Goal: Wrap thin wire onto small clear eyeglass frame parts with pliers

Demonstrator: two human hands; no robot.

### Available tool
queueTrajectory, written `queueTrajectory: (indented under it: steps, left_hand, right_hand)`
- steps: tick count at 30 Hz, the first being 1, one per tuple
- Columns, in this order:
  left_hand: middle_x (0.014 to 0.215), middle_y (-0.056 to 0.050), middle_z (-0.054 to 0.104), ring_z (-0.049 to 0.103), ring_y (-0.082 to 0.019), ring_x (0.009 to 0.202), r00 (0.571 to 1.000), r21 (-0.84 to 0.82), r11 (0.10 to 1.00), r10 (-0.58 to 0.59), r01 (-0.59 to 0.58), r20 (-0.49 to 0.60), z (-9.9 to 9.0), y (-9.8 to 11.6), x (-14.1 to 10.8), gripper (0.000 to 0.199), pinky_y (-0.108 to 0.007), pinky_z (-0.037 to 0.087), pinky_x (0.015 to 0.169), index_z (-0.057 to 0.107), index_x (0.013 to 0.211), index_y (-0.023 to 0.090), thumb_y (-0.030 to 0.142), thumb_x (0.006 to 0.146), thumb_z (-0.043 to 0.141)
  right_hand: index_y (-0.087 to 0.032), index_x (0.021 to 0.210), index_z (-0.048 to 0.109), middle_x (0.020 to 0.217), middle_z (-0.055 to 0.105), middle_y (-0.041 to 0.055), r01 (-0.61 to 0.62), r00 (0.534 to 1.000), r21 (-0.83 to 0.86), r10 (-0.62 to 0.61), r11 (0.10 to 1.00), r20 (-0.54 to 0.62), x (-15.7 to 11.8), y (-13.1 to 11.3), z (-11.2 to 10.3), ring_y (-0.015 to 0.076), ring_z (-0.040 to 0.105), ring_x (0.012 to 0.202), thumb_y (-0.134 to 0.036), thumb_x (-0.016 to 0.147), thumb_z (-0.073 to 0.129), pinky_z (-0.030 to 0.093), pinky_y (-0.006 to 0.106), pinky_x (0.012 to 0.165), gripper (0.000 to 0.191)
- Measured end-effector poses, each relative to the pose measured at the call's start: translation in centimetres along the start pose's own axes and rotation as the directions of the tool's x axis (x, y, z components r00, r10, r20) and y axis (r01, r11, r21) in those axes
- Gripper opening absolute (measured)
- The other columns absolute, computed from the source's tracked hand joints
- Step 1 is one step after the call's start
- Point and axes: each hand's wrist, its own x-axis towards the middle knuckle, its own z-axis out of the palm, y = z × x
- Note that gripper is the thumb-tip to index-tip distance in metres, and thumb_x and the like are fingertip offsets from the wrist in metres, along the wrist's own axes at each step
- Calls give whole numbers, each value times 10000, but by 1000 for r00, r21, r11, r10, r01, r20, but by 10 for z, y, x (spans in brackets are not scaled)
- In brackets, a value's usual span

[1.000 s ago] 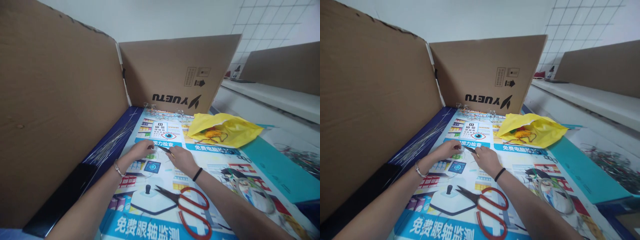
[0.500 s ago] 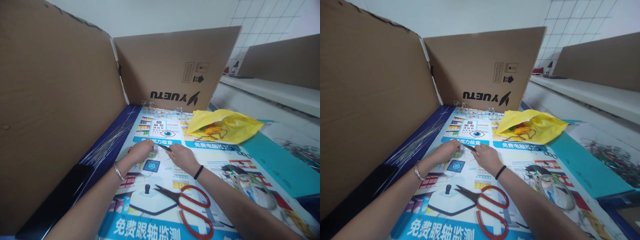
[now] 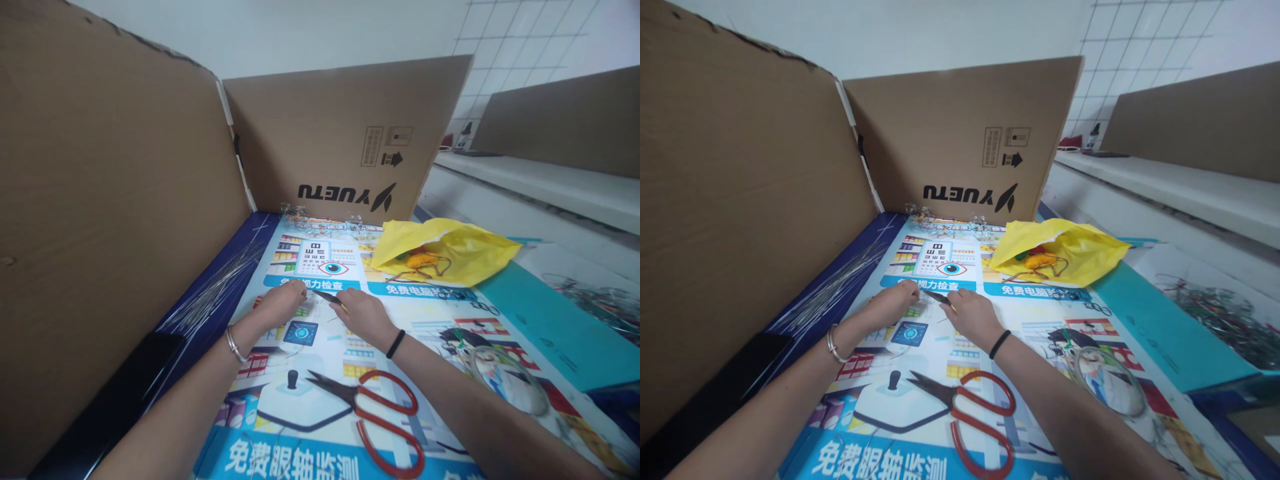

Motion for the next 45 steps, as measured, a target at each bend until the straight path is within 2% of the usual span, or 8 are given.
queueTrajectory:
  steps: [4,11,16,20,23,34,40,45]
  left_hand:
    - [711,-42,570,506,-169,612,1000,-17,999,-30,30,-4,0,-3,0,169,-264,302,552,522,814,184,257,833,371]
    - [688,-3,562,502,-142,612,1000,-229,973,-28,24,-14,3,-3,0,165,-240,329,544,501,850,190,255,823,351]
    - [627,26,519,448,-111,536,998,-498,866,-22,46,55,1,3,0,265,-218,340,506,533,995,187,316,808,396]
    - [557,42,413,358,-84,502,993,-615,787,32,46,115,-3,7,0,279,-201,298,471,596,864,144,373,779,461]
    - [541,49,379,324,-74,491,991,-681,727,5,89,134,-3,8,0,313,-195,268,457,598,843,138,420,770,483]
    - [645,20,496,380,-79,555,993,-781,612,-69,120,99,-2,12,-1,268,-209,285,523,592,796,129,379,701,588]
    - [573,41,459,335,-67,518,992,-771,625,-77,123,96,-4,12,0,230,-212,258,513,581,665,133,362,680,596]
    - [537,47,436,303,-65,494,987,-732,661,-111,163,119,-6,11,-1,232,-209,220,482,594,668,132,364,676,592]
  right_hand:
    - [-198,885,545,852,599,40,-32,999,35,32,999,1,1,1,-1,151,553,796,-402,893,368,339,233,616,270]
    - [-199,896,539,859,603,34,-59,998,103,61,993,-22,2,2,-2,152,555,805,-395,890,373,353,228,641,258]
    - [-202,903,535,840,596,28,-52,997,131,58,990,-47,2,6,2,147,555,788,-398,895,363,353,226,631,261]
    - [-202,888,530,822,596,27,-43,995,173,58,984,-84,3,9,7,146,550,762,-402,897,354,348,225,613,266]
    - [-203,881,530,823,599,29,-29,992,189,51,982,-113,3,10,10,149,549,752,-405,897,350,349,229,608,271]
    - [-201,873,529,799,592,22,-7,986,190,39,982,-164,2,11,11,147,550,731,-388,887,389,355,230,598,234]
    - [-203,864,531,797,592,20,9,986,184,22,983,-166,1,10,10,147,549,744,-377,880,406,364,230,616,214]
    - [-202,865,527,795,588,23,33,988,184,-4,982,-152,1,10,10,146,545,748,-382,885,390,368,228,627,227]
